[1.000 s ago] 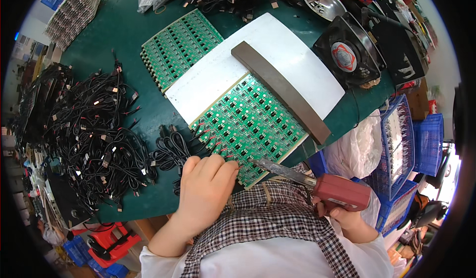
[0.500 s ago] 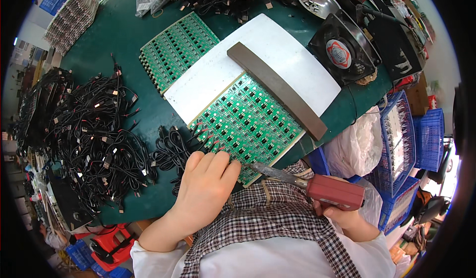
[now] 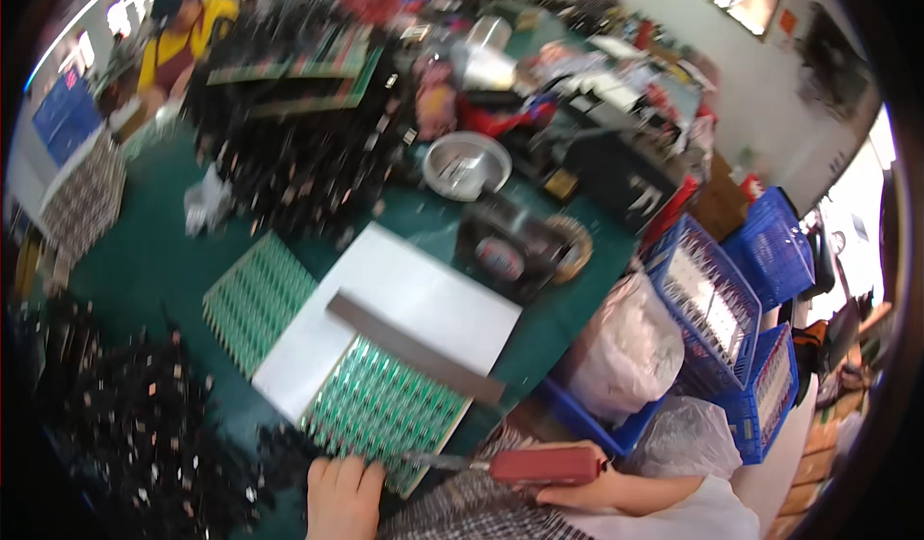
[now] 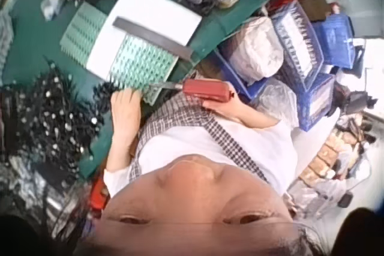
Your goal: The person solders cables onto a circuit board by positioning the wire ends onto the board by hand and soldering them in place using a soldering iron.
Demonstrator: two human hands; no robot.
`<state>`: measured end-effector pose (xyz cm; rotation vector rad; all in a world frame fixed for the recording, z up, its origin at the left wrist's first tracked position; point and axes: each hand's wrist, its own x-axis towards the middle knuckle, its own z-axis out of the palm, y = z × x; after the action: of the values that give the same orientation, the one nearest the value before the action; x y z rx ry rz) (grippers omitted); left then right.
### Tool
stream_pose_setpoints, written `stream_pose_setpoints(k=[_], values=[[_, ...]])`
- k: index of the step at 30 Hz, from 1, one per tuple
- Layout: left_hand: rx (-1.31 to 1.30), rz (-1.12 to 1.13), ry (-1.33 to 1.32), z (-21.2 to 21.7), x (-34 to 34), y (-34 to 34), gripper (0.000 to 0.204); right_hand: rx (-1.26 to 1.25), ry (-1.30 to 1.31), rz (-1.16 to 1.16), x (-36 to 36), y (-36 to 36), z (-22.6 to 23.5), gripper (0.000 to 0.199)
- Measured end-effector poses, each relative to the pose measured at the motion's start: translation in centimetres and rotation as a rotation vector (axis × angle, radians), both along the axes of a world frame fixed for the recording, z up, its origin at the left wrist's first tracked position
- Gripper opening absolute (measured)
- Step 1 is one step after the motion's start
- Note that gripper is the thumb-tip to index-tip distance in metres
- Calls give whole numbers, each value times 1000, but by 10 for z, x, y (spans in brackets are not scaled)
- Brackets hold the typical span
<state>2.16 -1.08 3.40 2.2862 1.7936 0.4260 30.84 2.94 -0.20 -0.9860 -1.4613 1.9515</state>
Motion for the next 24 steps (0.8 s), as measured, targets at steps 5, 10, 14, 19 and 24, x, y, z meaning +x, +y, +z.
stream_pose_setpoints(k=[5, 10, 14, 19, 24], values=[[55, -26, -19, 4, 5, -4, 17, -240, 49, -102, 5, -5, 4, 49], [41, -39, 12, 8, 8, 2, 19, -170, 74, -127, 5, 3, 10, 39], [21, -22, 47, 8, 10, 0, 18, -133, 82, -228, -2, 6, 20, 30], [14, -29, 65, 8, 8, -4, 17, -112, 132, -230, -1, 3, 8, 29], [44, -40, 88, 8, 8, -3, 17, -245, 53, -88, 9, 6, 5, 37]])
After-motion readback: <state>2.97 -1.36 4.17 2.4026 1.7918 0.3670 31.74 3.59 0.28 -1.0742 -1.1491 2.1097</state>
